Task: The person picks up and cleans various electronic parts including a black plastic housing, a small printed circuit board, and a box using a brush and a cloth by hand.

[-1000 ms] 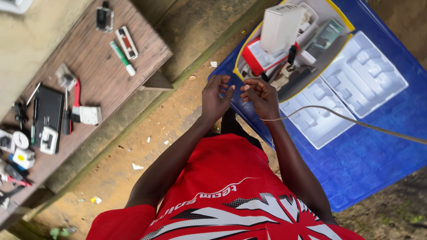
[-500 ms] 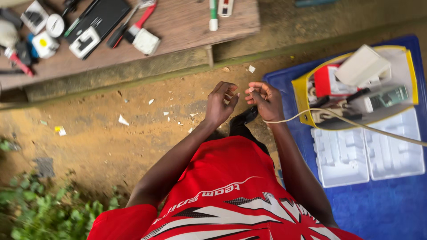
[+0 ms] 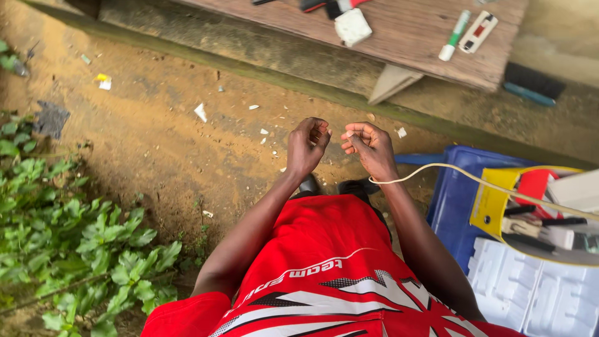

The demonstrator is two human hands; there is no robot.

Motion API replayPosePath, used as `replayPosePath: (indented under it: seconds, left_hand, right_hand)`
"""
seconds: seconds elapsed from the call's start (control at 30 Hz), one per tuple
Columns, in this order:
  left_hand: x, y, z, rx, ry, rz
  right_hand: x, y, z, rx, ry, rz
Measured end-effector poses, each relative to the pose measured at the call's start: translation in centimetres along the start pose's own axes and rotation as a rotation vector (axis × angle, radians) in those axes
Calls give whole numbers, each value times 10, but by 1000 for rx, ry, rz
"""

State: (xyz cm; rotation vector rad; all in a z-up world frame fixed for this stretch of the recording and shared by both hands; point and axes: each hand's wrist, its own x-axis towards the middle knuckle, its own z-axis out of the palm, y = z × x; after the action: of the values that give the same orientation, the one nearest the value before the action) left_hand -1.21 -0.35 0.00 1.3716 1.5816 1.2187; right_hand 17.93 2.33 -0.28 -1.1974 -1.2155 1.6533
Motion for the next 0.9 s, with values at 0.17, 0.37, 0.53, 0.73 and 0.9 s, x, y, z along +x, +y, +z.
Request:
replayPosePath:
  seconds: [0.17, 0.37, 0.53, 0.73, 0.9]
  left_hand:
    - [-2, -12, -56, -28, 94, -97]
    - [6, -18, -95, -16, 220, -143]
    - [22, -32, -117, -50, 291, -171]
    - [77, -53, -150, -54, 387, -230]
    - [140, -57, -175, 17, 425, -222]
  right_hand:
    - [20, -17, 58, -6, -91, -5]
    - [47, -31, 106, -29, -210, -2]
    - [95, -30, 130, -68, -302, 4]
    - [180, -30, 163, -94, -390, 21]
    - [245, -45, 192, -94, -459, 30]
